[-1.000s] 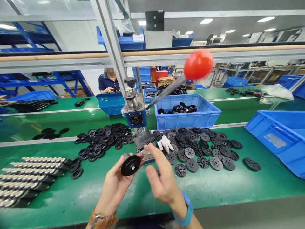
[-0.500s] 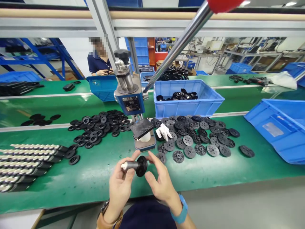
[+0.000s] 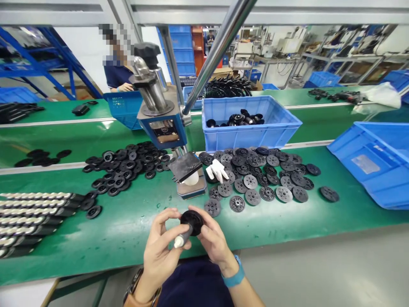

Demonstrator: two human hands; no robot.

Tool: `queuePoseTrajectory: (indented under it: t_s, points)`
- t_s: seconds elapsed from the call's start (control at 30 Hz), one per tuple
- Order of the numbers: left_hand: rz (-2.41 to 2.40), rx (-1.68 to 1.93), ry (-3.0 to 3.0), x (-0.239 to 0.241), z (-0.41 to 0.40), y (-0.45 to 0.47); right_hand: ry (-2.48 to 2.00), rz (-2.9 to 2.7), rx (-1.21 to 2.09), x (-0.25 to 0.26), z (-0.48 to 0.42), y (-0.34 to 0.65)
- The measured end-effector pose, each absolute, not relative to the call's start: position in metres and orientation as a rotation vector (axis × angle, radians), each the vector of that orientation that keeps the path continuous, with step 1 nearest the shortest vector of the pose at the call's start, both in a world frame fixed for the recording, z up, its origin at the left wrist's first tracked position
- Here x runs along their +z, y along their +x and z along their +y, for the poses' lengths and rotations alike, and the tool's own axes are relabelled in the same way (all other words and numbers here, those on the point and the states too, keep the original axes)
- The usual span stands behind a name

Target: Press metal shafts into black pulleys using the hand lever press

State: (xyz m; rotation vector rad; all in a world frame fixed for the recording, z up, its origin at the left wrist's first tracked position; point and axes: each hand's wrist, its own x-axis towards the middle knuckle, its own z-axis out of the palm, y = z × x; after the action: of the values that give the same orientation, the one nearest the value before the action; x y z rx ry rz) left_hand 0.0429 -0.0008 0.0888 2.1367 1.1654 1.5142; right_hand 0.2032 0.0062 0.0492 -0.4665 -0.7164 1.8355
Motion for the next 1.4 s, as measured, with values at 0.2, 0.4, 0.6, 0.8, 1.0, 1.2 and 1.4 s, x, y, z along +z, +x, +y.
queuePoseTrajectory:
  t_s: [0.2, 0.4, 0.6, 0.8, 1.0, 1.2, 1.4]
  points:
    - [1.223, 1.469, 2.155, 0.096, -0.002, 0.051, -0.37, -0.44, 2.006, 0.051, 0.003, 0.197]
    - [1.342, 1.414, 1.936, 0.092, 0.0, 0.053, -0.326, -0.154, 2.135, 0.051, -0.002, 0.184]
    - [1.368, 1.356, 1.876, 0.082, -0.002, 0.05, -0.349, -0.076, 2.171, 0.056, 0.002, 0.184]
    - [1.385, 1.387, 1.853, 0.075, -0.001, 0.047, -0.355, -0.068, 2.141, 0.058, 0.004, 0.181]
    - [1.417, 1.472, 1.793, 0.07, -0.001, 0.04, -0.417, -0.074, 2.054, 0.052, -0.001, 0.179]
    - [1.358, 1.587, 1.626, 0.068, -0.001, 0.033, -0.453, -0.051, 2.032, 0.053, -0.002, 0.18]
    - [1.362, 1.604, 1.582, 0.071, -0.003, 0.033, -0.473, -0.073, 2.036, 0.052, -0.003, 0.18]
